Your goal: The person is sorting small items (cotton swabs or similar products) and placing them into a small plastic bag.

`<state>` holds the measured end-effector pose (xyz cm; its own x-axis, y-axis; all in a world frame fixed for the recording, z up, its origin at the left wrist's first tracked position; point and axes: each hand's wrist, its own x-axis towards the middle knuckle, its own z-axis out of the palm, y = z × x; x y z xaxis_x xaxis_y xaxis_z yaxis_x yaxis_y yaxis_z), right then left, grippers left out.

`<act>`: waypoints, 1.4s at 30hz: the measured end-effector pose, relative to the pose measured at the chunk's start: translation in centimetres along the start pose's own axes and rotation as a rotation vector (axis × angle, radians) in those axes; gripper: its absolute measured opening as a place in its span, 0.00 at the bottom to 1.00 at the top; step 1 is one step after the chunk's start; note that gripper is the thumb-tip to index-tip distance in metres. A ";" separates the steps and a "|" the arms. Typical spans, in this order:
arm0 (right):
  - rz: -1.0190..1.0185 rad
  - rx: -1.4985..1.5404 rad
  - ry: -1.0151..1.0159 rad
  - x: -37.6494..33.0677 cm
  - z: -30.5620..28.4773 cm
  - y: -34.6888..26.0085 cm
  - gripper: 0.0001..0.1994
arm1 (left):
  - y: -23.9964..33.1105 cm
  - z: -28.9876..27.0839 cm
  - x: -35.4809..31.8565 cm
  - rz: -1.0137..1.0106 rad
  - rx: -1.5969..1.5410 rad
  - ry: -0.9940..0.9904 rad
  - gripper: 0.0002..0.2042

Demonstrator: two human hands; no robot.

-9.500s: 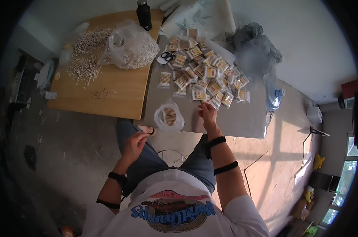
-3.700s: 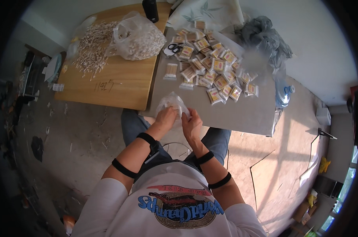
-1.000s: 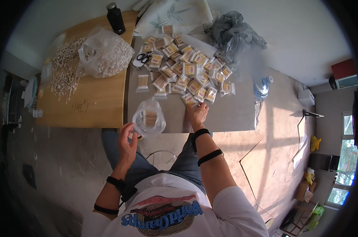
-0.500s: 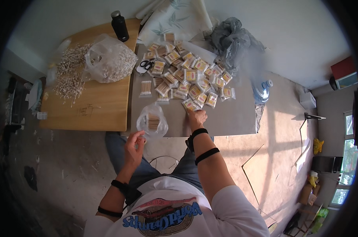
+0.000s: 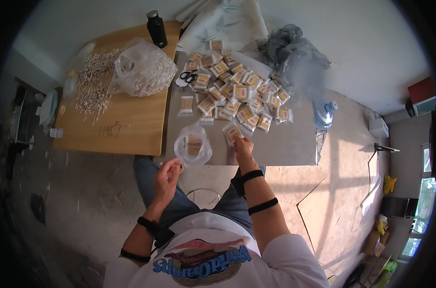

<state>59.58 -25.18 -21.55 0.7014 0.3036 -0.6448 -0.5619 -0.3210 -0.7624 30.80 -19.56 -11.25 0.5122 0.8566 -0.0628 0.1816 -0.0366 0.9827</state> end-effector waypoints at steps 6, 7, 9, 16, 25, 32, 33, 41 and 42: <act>-0.309 0.087 -0.506 -11.6 -1.0 -3.2 0.11 | 1.1 0.8 1.4 0.063 0.209 0.218 0.24; -0.377 0.075 -0.651 -12.7 -0.7 -3.8 0.11 | 0.5 0.9 2.0 0.093 0.308 0.295 0.30; -0.486 -0.061 -0.700 -12.8 0.4 -3.4 0.11 | -2.0 1.7 3.2 0.047 0.332 0.327 0.33; -1.266 -1.248 -0.466 -13.4 5.4 -2.7 0.10 | -4.1 2.5 5.0 -0.238 0.113 0.204 0.36; -1.340 -1.497 -0.281 -11.1 7.0 1.7 0.14 | -3.1 2.9 3.6 -0.225 0.199 0.080 0.36; -1.193 -0.842 0.054 -15.2 2.1 0.4 0.23 | 4.2 1.6 3.1 0.505 0.712 0.181 0.25; -0.772 -0.647 0.005 -13.1 1.8 2.5 0.25 | 3.8 2.5 3.8 0.532 0.670 -0.028 0.19; 0.044 -0.081 -0.384 -10.8 3.1 4.1 0.14 | -2.4 6.9 8.6 0.339 1.210 -0.437 0.09; 0.039 -0.012 -0.332 -11.9 3.2 3.4 0.13 | -2.9 6.7 8.8 0.340 1.215 -0.449 0.09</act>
<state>47.91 -26.97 -16.67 0.4975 0.5661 -0.6573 -0.5784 -0.3483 -0.7377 40.41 -15.37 -15.86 0.8678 0.4799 -0.1292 0.4967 -0.8449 0.1983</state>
